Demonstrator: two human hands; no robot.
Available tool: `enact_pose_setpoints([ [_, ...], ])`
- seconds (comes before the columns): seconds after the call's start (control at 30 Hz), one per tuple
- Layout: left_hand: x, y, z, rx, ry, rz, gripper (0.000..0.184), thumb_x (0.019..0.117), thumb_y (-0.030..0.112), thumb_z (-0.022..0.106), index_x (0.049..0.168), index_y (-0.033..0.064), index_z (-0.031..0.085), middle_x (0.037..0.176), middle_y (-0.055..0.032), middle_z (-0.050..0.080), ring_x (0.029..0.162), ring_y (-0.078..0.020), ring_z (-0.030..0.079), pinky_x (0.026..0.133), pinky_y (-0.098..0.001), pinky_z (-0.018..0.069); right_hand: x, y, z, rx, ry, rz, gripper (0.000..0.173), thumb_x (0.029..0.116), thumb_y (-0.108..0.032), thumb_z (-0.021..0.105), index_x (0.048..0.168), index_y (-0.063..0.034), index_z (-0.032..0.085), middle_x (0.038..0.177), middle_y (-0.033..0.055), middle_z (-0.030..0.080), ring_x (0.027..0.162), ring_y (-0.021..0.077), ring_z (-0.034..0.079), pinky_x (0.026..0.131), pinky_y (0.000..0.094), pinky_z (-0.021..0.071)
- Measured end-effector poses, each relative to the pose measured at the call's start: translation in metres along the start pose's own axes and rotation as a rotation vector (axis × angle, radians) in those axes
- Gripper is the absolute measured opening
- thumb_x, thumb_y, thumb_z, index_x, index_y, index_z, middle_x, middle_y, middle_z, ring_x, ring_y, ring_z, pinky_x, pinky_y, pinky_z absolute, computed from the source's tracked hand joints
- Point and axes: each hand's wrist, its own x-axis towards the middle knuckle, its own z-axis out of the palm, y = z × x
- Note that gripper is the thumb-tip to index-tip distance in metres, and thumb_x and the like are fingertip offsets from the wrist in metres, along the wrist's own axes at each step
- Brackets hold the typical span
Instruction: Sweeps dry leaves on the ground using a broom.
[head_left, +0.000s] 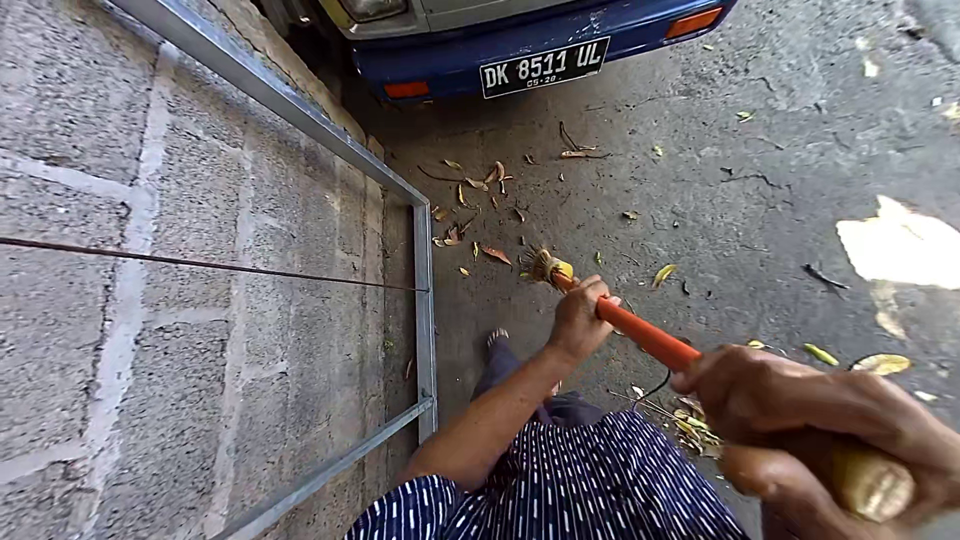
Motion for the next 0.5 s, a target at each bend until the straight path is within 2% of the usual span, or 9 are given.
enact_pose_setpoints([
  [0.03, 0.009, -0.007, -0.019, 0.050, -0.003, 0.001, 0.025, 0.0966, 0.008, 0.061, 0.085, -0.0130, 0.066, 0.108, -0.0292, 0.070, 0.117, -0.0407, 0.065, 0.104, -0.0513, 0.0495, 0.009, 0.011, 0.005, -0.004, -0.014, 0.001, 0.025, 0.0980, -0.034, 0.071, 0.095, -0.0100, 0.064, 0.080, -0.0005, 0.067, 0.074, 0.0080, 0.068, 0.074, 0.0274, 0.0621],
  [0.1, 0.033, -0.034, -0.062, 0.162, -0.056, -0.045, 0.025, 0.0979, 0.010, 0.060, 0.090, -0.0132, 0.067, 0.108, -0.0282, 0.069, 0.114, -0.0407, 0.065, 0.103, -0.0528, 0.0479, 0.029, 0.046, 0.025, -0.028, -0.036, 0.032, 0.022, 0.1005, -0.030, 0.068, 0.100, -0.0079, 0.066, 0.086, -0.0009, 0.069, 0.078, 0.0017, 0.067, 0.074, 0.0191, 0.0593],
  [0.17, 0.059, -0.080, -0.101, 0.277, -0.112, -0.122, 0.025, 0.0984, 0.011, 0.060, 0.096, -0.0123, 0.068, 0.111, -0.0271, 0.069, 0.114, -0.0403, 0.064, 0.103, -0.0540, 0.0471, 0.046, 0.096, 0.053, 0.021, -0.023, 0.083, 0.020, 0.1021, -0.022, 0.065, 0.101, -0.0030, 0.068, 0.089, 0.0006, 0.072, 0.077, -0.0033, 0.064, 0.070, 0.0133, 0.0552],
  [0.27, 0.107, -0.162, -0.152, 0.417, -0.227, -0.231, 0.025, 0.0976, 0.011, 0.062, 0.103, -0.0126, 0.067, 0.116, -0.0282, 0.067, 0.118, -0.0414, 0.061, 0.108, -0.0543, 0.0428, 0.066, 0.183, 0.100, 0.104, 0.000, 0.224, 0.021, 0.1002, -0.015, 0.063, 0.099, 0.0051, 0.069, 0.087, 0.0036, 0.070, 0.073, -0.0019, 0.061, 0.066, 0.0160, 0.0532],
  [0.33, 0.124, -0.202, -0.163, 0.404, -0.269, -0.290, 0.026, 0.0974, 0.011, 0.061, 0.107, -0.0122, 0.067, 0.118, -0.0289, 0.066, 0.121, -0.0412, 0.060, 0.110, -0.0536, 0.0411, 0.077, 0.217, 0.120, 0.109, -0.027, 0.352, 0.018, 0.0986, -0.012, 0.063, 0.098, 0.0059, 0.068, 0.085, 0.0032, 0.068, 0.071, -0.0002, 0.060, 0.066, 0.0172, 0.0523],
  [0.4, 0.138, -0.207, -0.153, 0.297, -0.224, -0.245, 0.024, 0.0945, 0.011, 0.061, 0.100, -0.0111, 0.068, 0.109, -0.0278, 0.069, 0.112, -0.0399, 0.065, 0.103, -0.0537, 0.0467, 0.104, 0.211, 0.119, 0.028, -0.019, 0.422, 0.017, 0.0979, -0.013, 0.063, 0.097, 0.0033, 0.068, 0.081, 0.0010, 0.066, 0.069, -0.0009, 0.059, 0.063, 0.0164, 0.0522],
  [0.5, 0.151, -0.167, -0.123, 0.089, -0.198, -0.124, 0.024, 0.0947, 0.012, 0.063, 0.094, -0.0113, 0.069, 0.100, -0.0263, 0.071, 0.102, -0.0370, 0.069, 0.096, -0.0515, 0.0512, 0.145, 0.171, 0.105, -0.160, -0.002, 0.423, 0.020, 0.0994, -0.019, 0.063, 0.093, -0.0011, 0.068, 0.077, -0.0016, 0.064, 0.067, -0.0040, 0.057, 0.063, 0.0126, 0.0487],
])
